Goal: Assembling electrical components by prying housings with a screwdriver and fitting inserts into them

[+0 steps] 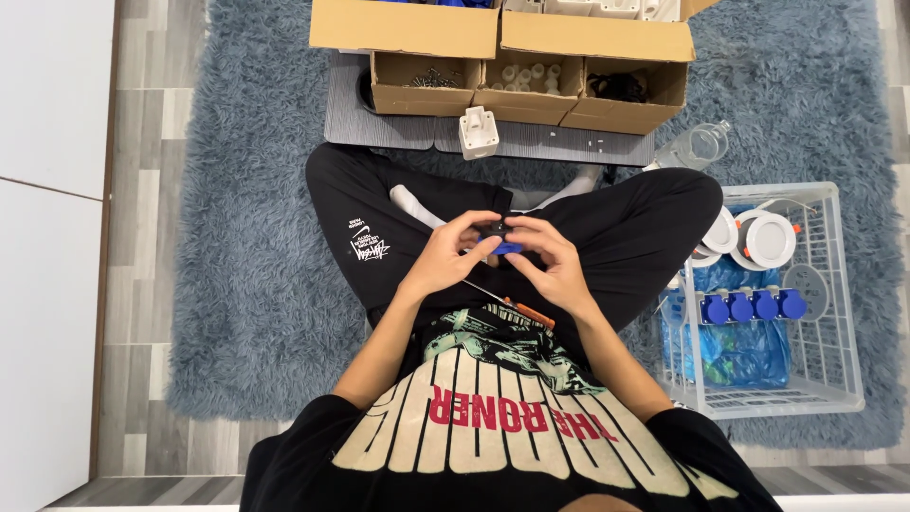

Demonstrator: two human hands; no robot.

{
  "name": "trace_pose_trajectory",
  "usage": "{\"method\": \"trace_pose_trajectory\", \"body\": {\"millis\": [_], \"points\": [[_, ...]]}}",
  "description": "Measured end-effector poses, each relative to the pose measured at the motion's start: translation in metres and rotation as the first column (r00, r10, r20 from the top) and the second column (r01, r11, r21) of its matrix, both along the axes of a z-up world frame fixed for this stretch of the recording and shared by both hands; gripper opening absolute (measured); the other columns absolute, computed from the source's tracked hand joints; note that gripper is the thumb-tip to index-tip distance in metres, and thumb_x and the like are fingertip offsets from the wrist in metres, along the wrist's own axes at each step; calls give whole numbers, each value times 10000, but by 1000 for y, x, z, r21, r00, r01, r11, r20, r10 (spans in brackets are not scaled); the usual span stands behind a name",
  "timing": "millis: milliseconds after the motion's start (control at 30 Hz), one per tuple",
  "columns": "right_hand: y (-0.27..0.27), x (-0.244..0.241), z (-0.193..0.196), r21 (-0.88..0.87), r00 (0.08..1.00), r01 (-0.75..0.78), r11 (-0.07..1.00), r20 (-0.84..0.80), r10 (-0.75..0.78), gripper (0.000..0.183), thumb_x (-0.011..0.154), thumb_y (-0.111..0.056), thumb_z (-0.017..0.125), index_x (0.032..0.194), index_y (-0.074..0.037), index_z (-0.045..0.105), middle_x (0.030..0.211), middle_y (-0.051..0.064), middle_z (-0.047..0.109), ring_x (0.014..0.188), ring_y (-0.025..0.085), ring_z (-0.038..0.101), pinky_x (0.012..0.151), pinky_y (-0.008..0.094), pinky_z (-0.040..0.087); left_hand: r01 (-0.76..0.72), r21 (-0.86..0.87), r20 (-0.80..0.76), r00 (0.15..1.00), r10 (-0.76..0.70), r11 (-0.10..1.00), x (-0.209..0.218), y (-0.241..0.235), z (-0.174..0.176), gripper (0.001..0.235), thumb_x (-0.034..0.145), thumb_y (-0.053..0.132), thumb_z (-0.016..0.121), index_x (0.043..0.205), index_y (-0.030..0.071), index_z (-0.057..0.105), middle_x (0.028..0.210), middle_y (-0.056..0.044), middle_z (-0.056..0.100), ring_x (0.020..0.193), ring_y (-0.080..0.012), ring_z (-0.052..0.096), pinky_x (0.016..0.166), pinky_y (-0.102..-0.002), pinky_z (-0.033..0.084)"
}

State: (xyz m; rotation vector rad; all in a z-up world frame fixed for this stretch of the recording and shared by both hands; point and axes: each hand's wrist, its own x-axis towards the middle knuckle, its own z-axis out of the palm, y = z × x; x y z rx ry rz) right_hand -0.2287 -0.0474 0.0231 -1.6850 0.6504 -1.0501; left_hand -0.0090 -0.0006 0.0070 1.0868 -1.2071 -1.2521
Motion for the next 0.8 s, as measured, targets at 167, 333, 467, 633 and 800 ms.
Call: {"method": "trace_pose_trajectory", "body": {"millis": [167,333,467,633,800], "points": [[0,-2,-6,231,993,-72,970,103,49,491,1038,-33,719,1509,20,590,1498,189,606,1199,241,717,982,389,634,-5,-117,17,1000,7,993,0,-2,8,491,945,133,905,1395,63,721,1321,-151,702,1064,-232,767,949,-382,649],[0,-3,-27,336,997,-78,939,22,75,444,1168,-139,517,1586,8,507,1377,239,649,796,225,767,781,400,669,-1,-245,62,998,17,969,1,-3,23,493,867,86,959,1320,63,765,1342,-111,703,1153,-235,756,999,-369,635],[4,1,-23,313,998,-28,949,54,11,476,1042,23,705,1502,54,588,1229,200,710,824,196,785,775,342,675,5,-260,64,998,12,965,1,-4,21,544,843,60,972,1340,49,751,1357,-129,692,1200,-269,740,1028,-401,626],[1,4,-3,198,999,17,980,23,-22,470,949,65,810,1405,41,700,1306,172,717,1008,204,771,888,356,666,30,-141,31,999,-26,989,1,-2,0,548,915,126,936,1404,39,705,1391,-161,669,1192,-299,745,1017,-430,629],[-2,0,2,1,1000,-17,1000,-14,17,343,950,85,789,1288,24,782,1372,234,712,1174,298,751,930,391,642,38,9,-13,999,-38,999,-2,1,5,412,1060,120,754,1450,15,673,1259,-225,714,987,-260,780,898,-412,673]]}}
